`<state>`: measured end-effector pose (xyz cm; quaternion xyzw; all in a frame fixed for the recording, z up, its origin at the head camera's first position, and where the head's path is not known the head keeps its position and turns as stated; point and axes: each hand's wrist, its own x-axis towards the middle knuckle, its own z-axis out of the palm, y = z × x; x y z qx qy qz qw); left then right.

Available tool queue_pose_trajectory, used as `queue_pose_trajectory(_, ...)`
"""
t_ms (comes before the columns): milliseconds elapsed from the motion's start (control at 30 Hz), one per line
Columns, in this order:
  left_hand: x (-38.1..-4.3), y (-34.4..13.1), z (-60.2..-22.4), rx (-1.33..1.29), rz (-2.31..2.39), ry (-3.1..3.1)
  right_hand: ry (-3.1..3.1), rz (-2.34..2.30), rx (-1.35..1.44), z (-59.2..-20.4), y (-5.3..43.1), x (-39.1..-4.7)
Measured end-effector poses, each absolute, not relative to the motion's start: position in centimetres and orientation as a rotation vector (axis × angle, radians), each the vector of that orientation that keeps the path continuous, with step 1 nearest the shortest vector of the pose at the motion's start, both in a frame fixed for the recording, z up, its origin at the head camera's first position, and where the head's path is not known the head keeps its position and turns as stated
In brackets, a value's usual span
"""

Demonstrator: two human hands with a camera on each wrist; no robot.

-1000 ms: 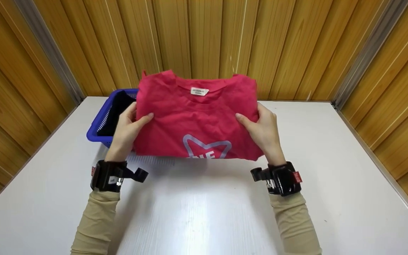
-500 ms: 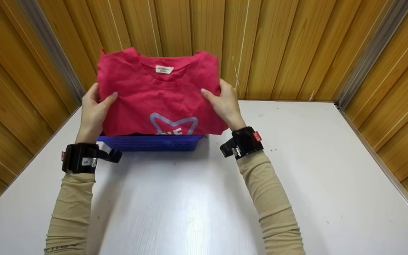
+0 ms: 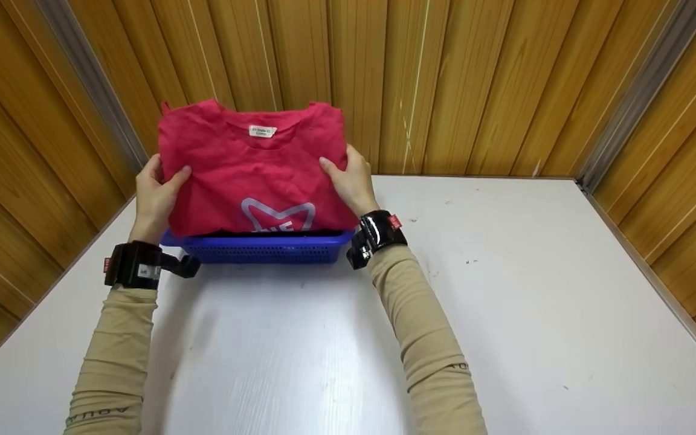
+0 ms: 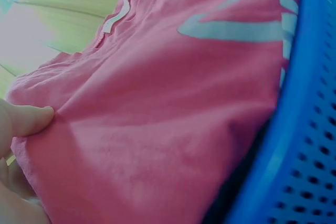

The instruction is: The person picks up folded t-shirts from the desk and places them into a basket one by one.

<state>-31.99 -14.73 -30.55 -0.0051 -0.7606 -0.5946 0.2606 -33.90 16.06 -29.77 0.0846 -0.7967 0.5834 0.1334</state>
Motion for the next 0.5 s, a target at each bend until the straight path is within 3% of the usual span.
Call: queue_pose_trajectory(500,-35.4,-15.0,-33.7,0.187,-1.393,-2.358,-2.755,1.579,0.200,-31.4,16.4,-33.8)
